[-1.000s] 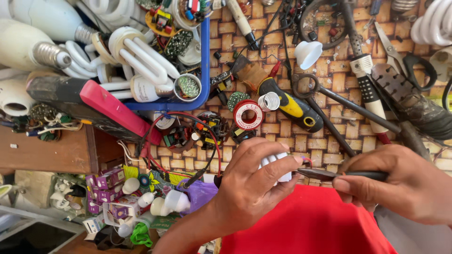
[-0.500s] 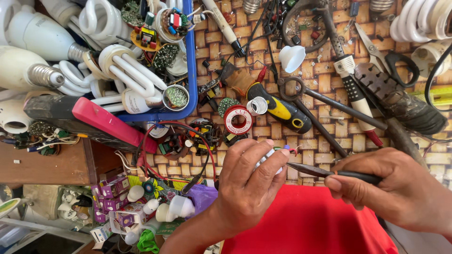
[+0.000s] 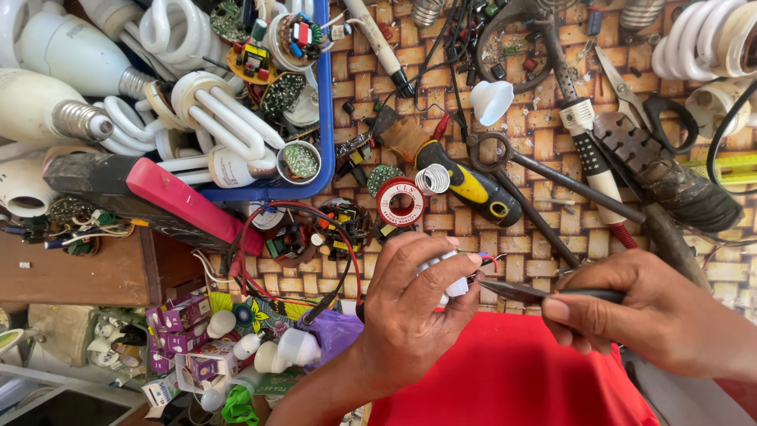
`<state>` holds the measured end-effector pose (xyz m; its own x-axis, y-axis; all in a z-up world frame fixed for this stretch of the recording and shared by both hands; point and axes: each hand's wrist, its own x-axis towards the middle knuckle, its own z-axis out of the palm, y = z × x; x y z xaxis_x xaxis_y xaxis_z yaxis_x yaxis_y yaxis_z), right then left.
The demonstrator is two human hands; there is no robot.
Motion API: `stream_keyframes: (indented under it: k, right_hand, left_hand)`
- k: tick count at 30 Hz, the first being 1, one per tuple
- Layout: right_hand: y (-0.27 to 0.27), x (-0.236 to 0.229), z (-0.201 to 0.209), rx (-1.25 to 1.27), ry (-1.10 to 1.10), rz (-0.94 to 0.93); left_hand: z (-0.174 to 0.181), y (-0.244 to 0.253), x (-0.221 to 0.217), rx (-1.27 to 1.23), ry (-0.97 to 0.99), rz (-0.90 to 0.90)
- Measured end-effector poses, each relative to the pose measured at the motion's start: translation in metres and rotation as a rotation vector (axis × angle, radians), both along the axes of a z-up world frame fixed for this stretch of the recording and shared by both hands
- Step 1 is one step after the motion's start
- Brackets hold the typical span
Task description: The person disassembles compact fluorescent light bulbs on a cluttered workbench, using pliers and a screwdriver to remove the base and access internal wiring. They connect wires to a test socket, check if the bulb lights up, and continue adjusting components.
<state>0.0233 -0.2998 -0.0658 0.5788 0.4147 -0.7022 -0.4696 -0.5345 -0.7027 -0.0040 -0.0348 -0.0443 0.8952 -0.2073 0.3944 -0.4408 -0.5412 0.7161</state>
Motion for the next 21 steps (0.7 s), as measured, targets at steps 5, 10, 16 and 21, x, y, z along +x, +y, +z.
stream_keyframes:
  k: [5, 10, 16, 21]
  right_hand:
    - [0.000, -0.003, 0.001, -0.004, 0.017, -0.132]
    - [0.001, -0.007, -0.004, -0.029, 0.118, -0.157]
    - [-0.001, -0.011, 0.004, 0.051, -0.098, -0.054]
    - [0.001, -0.009, -0.001, 0.016, -0.047, -0.125]
  left_hand:
    - [0.001, 0.000, -0.001, 0.003, -0.002, -0.053]
    - [0.001, 0.000, -0.001, -0.072, 0.048, -0.037]
    - [0.007, 0.002, -0.001, -0.058, 0.041, -0.062]
    - [0.004, 0.004, -0.002, -0.092, 0.066, -0.038]
